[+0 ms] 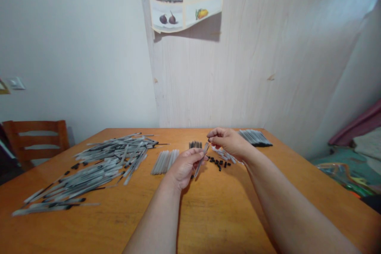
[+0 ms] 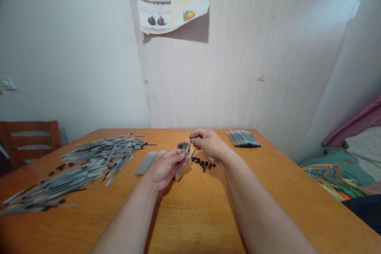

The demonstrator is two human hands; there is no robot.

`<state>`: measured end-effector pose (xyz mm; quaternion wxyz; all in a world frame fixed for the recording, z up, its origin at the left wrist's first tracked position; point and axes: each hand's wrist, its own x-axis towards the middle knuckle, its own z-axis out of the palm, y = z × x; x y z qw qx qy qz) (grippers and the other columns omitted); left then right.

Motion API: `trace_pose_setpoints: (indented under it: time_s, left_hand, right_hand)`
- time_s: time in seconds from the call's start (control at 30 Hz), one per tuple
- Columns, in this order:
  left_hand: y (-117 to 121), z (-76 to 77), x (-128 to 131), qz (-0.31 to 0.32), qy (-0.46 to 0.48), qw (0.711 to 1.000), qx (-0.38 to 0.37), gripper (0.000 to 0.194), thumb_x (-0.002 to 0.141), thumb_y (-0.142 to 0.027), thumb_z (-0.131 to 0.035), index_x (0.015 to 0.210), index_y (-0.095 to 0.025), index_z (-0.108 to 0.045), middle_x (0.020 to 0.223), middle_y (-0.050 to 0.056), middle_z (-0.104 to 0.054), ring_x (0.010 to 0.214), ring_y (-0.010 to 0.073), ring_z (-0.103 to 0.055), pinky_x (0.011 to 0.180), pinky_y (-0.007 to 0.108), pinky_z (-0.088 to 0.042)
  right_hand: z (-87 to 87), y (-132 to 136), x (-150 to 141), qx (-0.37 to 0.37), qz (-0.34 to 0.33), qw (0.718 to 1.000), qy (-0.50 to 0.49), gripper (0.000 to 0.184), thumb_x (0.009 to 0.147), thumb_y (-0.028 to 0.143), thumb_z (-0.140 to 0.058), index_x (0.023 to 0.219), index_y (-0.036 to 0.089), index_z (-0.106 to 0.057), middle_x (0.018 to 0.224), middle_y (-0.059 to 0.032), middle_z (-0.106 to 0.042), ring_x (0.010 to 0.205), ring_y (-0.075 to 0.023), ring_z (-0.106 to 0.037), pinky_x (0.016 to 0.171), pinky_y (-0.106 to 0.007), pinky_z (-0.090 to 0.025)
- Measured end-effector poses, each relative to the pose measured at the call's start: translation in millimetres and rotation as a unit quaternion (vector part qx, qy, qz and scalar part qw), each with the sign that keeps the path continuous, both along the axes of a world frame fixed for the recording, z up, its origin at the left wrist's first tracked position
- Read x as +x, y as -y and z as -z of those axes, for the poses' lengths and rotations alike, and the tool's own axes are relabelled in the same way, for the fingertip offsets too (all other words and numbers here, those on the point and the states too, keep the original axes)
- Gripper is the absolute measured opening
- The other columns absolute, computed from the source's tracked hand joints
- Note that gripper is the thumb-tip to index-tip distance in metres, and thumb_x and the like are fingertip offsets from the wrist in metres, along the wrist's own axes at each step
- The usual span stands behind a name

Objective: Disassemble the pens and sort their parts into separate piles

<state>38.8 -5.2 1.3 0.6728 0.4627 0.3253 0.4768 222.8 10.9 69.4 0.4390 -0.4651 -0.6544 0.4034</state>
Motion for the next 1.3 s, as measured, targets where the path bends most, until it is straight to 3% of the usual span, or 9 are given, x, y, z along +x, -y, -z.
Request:
trace_pose_setpoints:
  time_s: [1.3]
  left_hand:
    - [1.6, -1.6, 2.3, -0.008, -0.014, 1.0, -0.004, 0.026, 0.072, -0.031, -0.078, 0.089, -0.015, -0.067, 0.085, 0.007, -0.07, 0.072, 0.0123, -0.06, 0.069, 0.023, -0.041]
  right_hand:
    - [-4.3, 5.7, 0.8, 0.005, -0.03, 0.998, 0.046, 0.017, 0.073, 0.024, -0.062, 0.089, 0.017, -0.065, 0.069, 0.0007, -0.061, 0.062, -0.0115, -0.052, 0.059, -0.024, -0.04]
